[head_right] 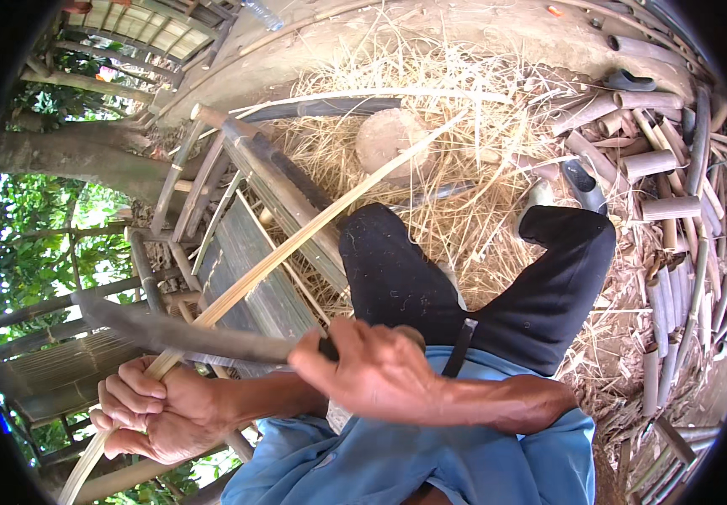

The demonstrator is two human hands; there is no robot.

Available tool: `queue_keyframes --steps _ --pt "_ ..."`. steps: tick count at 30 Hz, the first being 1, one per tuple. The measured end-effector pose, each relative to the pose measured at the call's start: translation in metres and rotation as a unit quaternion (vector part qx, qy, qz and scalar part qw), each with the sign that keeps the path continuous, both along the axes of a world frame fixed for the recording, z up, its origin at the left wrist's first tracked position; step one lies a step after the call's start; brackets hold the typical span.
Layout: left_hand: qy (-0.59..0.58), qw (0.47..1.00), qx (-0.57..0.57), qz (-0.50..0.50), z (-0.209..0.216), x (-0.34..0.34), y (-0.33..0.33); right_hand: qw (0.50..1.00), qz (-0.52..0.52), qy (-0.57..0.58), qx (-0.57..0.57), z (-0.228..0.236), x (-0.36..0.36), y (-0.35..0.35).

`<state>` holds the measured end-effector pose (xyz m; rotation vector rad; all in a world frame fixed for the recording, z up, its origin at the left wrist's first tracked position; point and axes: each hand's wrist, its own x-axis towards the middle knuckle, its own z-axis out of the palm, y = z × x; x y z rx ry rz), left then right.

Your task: The person shaves a long bamboo strip using a blade and then inserts it into a woven bamboo structure.

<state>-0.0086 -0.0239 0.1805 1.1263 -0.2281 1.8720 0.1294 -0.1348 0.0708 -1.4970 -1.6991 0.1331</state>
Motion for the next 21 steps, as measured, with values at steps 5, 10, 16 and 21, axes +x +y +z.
queue_keyframes --steps 5,10,16,21 --pt "-0.006 1.000 -0.010 -0.011 -0.003 -0.003 0.002 0.970 -0.177 0.024 -0.166 -0.123 0.067 0.041" --pt "-0.022 0.994 -0.037 0.099 -0.017 0.043 0.015 0.928 -0.265 0.011 -0.262 -0.208 0.139 0.050" --pt "0.131 0.975 0.088 0.157 -0.109 0.085 0.100 0.940 -0.193 0.193 -0.203 -0.172 0.138 0.053" --pt "0.124 0.982 0.108 0.091 0.029 -0.029 0.077 0.909 -0.194 0.301 -0.212 -0.127 0.107 0.023"
